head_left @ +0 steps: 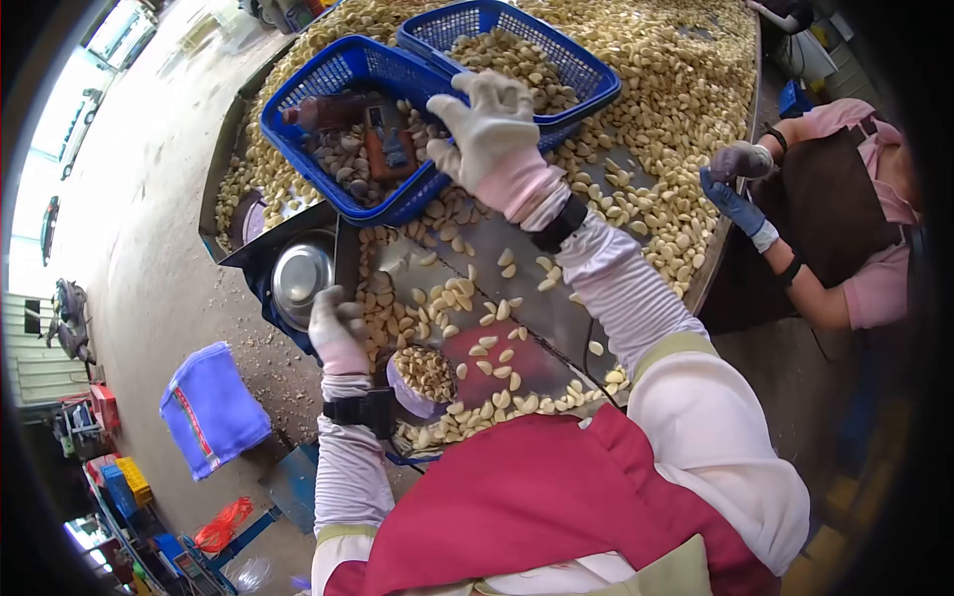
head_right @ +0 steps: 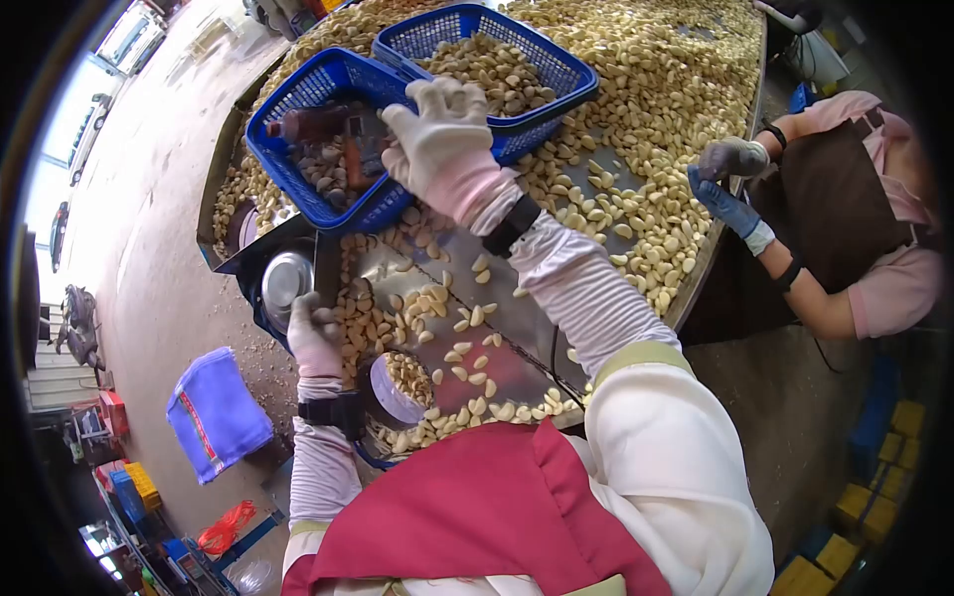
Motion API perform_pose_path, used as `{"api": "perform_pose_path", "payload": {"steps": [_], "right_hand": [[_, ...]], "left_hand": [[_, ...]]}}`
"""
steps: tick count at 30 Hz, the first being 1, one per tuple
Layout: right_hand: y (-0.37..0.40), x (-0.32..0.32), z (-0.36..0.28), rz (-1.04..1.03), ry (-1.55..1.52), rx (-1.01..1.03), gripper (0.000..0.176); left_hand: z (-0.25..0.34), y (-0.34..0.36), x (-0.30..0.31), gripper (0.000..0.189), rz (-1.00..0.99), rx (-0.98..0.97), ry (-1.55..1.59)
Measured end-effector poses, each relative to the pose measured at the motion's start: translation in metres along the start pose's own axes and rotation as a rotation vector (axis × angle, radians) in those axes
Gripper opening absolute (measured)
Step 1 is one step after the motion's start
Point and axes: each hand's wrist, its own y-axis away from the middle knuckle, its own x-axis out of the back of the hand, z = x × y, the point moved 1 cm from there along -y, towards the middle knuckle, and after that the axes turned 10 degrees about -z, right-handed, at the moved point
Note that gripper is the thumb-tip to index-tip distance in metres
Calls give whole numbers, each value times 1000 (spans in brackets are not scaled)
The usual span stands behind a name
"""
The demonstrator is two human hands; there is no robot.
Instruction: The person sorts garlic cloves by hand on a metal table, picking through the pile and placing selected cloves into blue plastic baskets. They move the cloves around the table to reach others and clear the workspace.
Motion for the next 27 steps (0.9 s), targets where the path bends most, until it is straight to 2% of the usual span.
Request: {"api": "perform_pose_path", "payload": {"steps": [1, 2, 3, 4, 5, 6, 8, 9, 10, 11, 13, 15, 16, 17, 19, 20, 21, 23, 24, 25, 26, 27], "right_hand": [[5, 5, 12, 36, -9, 10, 18], [18, 10, 14, -142, -74, 26, 18], [39, 15, 11, -324, -145, 38, 17], [67, 19, 7, -573, -201, 94, 15], [100, 22, 6, -813, -173, 157, 12], [127, 27, 6, -1140, -189, 115, 14], [168, 37, -6, -1343, -195, 155, 15], [190, 41, -19, -1331, -301, 199, 17], [199, 44, -36, -1350, -337, 216, 18], [211, 42, -50, -1249, -337, 252, 17], [222, 31, -69, -1352, -229, 150, 16], [222, 23, -73, -1332, -264, 137, 17], [221, 21, -74, -1380, -264, 120, 17], [221, 20, -74, -1428, -259, 97, 17], [221, 19, -73, -1424, -292, 100, 19], [221, 20, -71, -1422, -316, 115, 20], [224, 20, -71, -1425, -306, 127, 20], [227, 15, -75, -1415, -187, 141, 22], [221, 15, -73, -1408, -182, 158, 22], [215, 16, -69, -1464, -271, 9, 22], [211, 18, -64, -1515, -361, -146, 23], [206, 19, -59, -1513, -358, -137, 23]], "left_hand": [[-10, 11, -23, 22, -116, -183, -328], [-34, 2, -21, 18, -352, -202, -420], [-53, -1, -31, 13, -403, -709, -848], [-44, 19, -51, 12, -501, -679, -1102], [-50, 25, -62, 12, -566, -769, -1195], [-55, 28, -69, 12, -640, -761, -1267], [-66, 31, -76, 12, -711, -763, -1356], [-73, 33, -77, 12, -722, -752, -1359], [-76, 32, -76, 12, -613, -652, -1248], [-78, 29, -75, 13, -493, -560, -1139], [-73, 27, -63, 13, -406, -577, -1105], [-70, 21, -47, 13, -380, -633, -1178], [-67, 15, -37, 11, -315, -708, -1233], [-62, 5, -26, 11, -198, -698, -1275], [-41, -14, -11, 18, -97, -749, -1448], [-44, -24, -6, 27, -41, -687, -1550], [-49, -20, -10, 27, -32, -686, -1539], [-60, -3, -30, 31, -219, -646, -1806], [-65, 13, -42, 31, -291, -544, -1786], [-77, 24, -42, 33, -312, -605, -1802], [-69, 48, -48, 37, -427, -552, -1708], [-66, 59, -48, 38, -526, -518, -1592]]}}
